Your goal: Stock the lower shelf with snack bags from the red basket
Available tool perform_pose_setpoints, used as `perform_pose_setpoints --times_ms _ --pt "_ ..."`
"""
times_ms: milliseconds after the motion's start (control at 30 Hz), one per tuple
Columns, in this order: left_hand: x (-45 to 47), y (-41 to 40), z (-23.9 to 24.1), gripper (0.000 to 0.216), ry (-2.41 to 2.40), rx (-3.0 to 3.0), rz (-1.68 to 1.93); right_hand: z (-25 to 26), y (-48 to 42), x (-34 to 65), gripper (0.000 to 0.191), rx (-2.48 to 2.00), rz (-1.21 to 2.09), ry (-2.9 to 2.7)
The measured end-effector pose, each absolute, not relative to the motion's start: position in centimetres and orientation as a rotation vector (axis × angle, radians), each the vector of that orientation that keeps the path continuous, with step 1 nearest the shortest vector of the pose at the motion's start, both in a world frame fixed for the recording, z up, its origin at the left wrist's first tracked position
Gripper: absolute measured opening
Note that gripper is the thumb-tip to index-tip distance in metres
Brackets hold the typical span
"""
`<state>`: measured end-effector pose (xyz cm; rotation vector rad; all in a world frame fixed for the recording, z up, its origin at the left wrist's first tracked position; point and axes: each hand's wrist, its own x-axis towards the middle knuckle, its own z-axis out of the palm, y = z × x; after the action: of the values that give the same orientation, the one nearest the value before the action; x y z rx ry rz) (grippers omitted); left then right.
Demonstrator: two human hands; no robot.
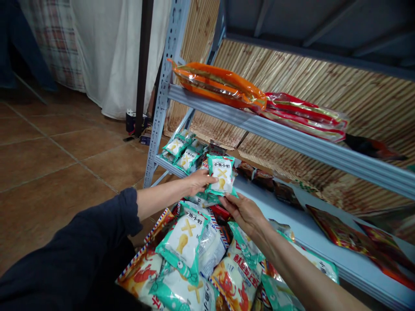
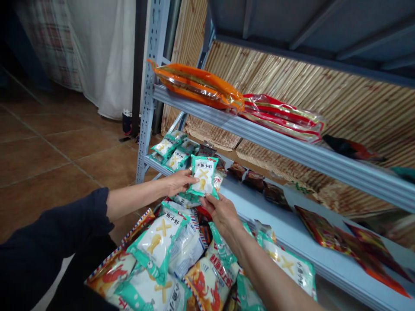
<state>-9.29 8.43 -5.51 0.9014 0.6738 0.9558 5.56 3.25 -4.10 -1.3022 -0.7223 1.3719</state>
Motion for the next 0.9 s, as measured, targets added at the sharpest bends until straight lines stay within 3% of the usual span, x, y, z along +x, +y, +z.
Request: perform_pose_setpoints --times_ms 133,400,733,900 --pt "-10.1 9.0 -5.1 0.017 0.762 0.893 0.921 -3.7 4.5 4.9 0.010 -1.425 1.318 -0.836" --pt "-11.2 10.2 -5.6 0.011 0.716 0.915 0.917 -2.5 7.8 4.0 0.014 -1.556 1.271 -0.969" --pt "-10.9 12.8 -6.6 0.029 0.802 0.930 1.157 -3.0 12.7 3.0 0.005 -1.379 1.223 -0.950" --pt "-11.9 14.9 -7.0 0.030 0.762 0.907 1.248 -3.8 16.4 2.4 0.023 -1.339 1.084 -1.055"
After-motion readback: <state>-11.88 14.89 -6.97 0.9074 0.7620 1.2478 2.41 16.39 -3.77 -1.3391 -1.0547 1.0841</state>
